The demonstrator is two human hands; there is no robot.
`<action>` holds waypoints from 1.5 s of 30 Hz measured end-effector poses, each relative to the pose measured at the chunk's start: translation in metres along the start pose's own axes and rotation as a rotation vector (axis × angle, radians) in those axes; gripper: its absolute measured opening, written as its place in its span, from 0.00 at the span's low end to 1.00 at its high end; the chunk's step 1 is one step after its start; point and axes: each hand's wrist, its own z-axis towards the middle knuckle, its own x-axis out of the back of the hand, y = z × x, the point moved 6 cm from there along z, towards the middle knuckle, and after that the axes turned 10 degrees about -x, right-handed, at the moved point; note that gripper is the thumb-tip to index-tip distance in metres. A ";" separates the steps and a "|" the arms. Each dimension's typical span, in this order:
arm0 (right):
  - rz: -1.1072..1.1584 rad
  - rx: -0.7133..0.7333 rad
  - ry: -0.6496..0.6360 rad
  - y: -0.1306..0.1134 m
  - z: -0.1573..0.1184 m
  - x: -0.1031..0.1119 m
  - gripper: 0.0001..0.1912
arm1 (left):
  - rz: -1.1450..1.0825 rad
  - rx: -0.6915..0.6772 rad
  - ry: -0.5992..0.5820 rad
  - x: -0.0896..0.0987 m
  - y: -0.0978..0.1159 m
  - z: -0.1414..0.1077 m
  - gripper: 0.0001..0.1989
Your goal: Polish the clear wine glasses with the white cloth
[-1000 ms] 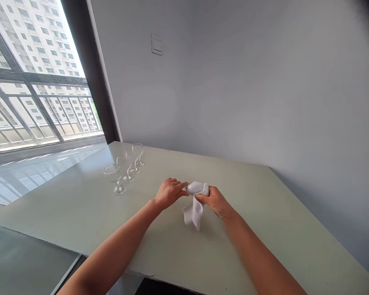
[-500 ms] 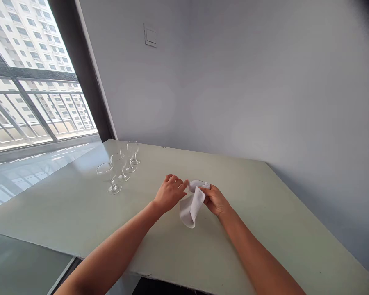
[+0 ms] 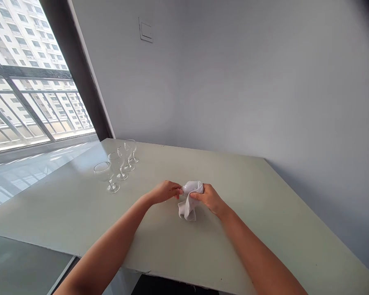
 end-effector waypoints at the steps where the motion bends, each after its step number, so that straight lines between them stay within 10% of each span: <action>1: 0.110 -0.034 0.045 0.005 0.004 0.003 0.15 | 0.186 -0.037 0.114 0.005 0.005 0.001 0.13; 4: 0.399 -0.118 0.099 0.019 0.011 0.005 0.14 | 0.632 -0.186 0.341 0.011 0.022 0.001 0.13; 8: 0.286 -0.030 0.016 0.012 0.006 -0.006 0.15 | 0.715 -0.289 0.319 0.011 0.017 -0.001 0.12; 20: -0.741 0.458 0.040 -0.025 -0.023 -0.013 0.07 | -0.380 0.096 -0.097 0.012 -0.003 -0.011 0.16; 25: -0.909 0.659 0.078 -0.030 -0.030 -0.010 0.13 | -0.482 0.121 -0.154 0.015 -0.013 -0.015 0.16; 32: -0.942 0.744 0.643 -0.036 -0.038 0.029 0.17 | -0.101 0.365 0.297 0.034 -0.039 -0.016 0.17; 39: -1.336 0.878 0.276 -0.032 -0.037 -0.041 0.26 | 0.394 0.051 0.301 0.013 -0.002 -0.003 0.12; 45: -1.111 0.653 0.395 -0.038 -0.023 -0.023 0.16 | 0.636 -0.205 0.291 -0.002 0.025 0.000 0.16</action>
